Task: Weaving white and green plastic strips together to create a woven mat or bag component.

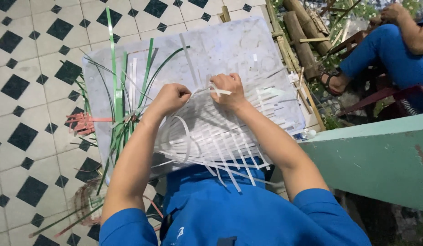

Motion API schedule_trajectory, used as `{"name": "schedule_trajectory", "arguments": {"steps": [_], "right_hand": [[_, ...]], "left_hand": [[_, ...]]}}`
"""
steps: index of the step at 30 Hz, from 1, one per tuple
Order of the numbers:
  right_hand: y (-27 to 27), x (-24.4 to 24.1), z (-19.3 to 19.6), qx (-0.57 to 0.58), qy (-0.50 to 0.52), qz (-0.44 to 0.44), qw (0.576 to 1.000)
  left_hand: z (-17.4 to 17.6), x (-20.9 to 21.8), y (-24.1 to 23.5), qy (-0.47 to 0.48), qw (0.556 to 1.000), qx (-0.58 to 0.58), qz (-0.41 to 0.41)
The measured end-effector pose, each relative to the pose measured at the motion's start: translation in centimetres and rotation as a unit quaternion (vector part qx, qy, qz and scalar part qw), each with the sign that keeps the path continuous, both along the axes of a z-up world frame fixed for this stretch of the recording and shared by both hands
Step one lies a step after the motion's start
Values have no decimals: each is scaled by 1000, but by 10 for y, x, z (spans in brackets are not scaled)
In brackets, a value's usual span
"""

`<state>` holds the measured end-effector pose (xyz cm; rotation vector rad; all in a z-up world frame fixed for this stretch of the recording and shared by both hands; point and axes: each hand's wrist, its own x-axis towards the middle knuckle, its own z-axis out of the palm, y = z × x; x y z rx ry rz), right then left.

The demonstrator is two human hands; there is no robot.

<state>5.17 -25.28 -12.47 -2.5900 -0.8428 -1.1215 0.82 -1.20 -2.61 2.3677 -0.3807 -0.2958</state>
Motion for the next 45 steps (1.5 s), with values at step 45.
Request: {"name": "schedule_trajectory", "arguments": {"steps": [45], "right_hand": [[3, -35, 4, 89, 66, 23, 994]], "left_hand": [[13, 14, -12, 77, 988, 118, -70]]}}
